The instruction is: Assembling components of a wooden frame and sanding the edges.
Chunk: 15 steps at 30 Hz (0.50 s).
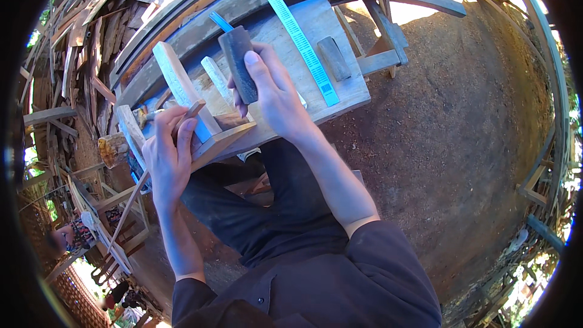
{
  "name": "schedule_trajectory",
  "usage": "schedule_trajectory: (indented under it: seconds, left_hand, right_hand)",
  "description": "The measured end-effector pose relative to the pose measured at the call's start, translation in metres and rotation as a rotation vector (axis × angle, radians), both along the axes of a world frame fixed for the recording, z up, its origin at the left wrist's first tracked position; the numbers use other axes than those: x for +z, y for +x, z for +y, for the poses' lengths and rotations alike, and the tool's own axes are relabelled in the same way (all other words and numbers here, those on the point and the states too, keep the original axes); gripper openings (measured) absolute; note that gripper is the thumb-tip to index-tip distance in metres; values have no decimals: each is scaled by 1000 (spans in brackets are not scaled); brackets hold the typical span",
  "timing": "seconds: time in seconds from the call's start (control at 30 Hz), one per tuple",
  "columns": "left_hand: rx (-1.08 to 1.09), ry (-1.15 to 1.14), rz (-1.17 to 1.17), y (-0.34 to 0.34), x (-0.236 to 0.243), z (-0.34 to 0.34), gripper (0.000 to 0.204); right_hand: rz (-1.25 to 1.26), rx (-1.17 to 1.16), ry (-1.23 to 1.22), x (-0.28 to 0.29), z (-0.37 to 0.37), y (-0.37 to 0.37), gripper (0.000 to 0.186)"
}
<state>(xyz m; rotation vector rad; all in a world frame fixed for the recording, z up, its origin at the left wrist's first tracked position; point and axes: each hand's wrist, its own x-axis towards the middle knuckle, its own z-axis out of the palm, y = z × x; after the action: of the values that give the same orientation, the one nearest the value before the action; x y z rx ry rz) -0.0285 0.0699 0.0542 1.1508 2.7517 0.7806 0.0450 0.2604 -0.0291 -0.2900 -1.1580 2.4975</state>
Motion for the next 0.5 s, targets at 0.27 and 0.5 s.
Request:
schedule_trajectory:
  seconds: [0.27, 0.5]
  left_hand:
    - [-53, 10, 70, -1, -1, 3, 19]
    - [-26, -31, 24, 1, 3, 3, 17]
  right_hand:
    - [-115, -195, 528, 26, -30, -27, 40]
    - [-137, -208, 576, 35, -41, -21, 42]
